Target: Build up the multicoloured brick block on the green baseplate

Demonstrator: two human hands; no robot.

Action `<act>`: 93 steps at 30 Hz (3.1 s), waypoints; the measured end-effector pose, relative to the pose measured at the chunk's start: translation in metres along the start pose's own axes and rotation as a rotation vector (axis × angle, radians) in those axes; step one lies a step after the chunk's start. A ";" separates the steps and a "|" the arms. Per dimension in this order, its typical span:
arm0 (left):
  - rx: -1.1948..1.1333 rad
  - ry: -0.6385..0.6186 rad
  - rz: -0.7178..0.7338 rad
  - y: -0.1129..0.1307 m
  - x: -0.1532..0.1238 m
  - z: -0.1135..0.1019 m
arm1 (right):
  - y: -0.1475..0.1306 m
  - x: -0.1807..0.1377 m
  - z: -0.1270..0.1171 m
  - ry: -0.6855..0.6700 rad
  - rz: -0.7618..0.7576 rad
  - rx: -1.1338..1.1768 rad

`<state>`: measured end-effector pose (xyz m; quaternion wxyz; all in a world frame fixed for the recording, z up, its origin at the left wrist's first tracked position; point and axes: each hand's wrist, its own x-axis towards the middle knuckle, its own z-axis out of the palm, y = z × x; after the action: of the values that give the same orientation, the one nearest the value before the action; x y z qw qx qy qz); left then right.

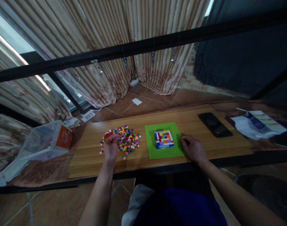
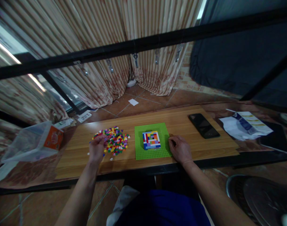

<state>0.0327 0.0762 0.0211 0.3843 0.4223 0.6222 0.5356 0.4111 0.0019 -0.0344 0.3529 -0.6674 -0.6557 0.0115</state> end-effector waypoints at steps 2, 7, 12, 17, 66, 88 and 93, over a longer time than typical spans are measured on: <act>0.112 0.006 0.027 -0.003 0.001 0.001 | 0.000 0.000 0.000 0.002 -0.002 -0.004; 0.301 -0.050 0.075 -0.007 0.004 0.003 | 0.001 0.000 0.001 0.001 0.003 0.003; 0.505 -0.049 0.182 -0.004 0.007 0.002 | 0.002 0.000 0.001 -0.010 0.006 -0.001; 0.558 -0.024 0.215 0.006 0.005 0.001 | 0.001 0.001 0.001 -0.001 0.013 0.017; 0.386 -0.216 0.457 0.005 -0.093 0.163 | -0.008 0.004 -0.005 -0.044 0.072 0.045; 0.374 -0.103 0.413 0.006 -0.097 0.175 | -0.008 0.004 -0.005 -0.030 0.063 0.025; 0.466 -0.116 0.425 0.010 -0.100 0.173 | -0.009 0.004 -0.006 -0.039 0.071 0.017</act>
<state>0.2291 0.0425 0.0111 0.1913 0.6494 0.6031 0.4219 0.4063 0.0013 -0.0238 0.3452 -0.6866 -0.6384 0.0428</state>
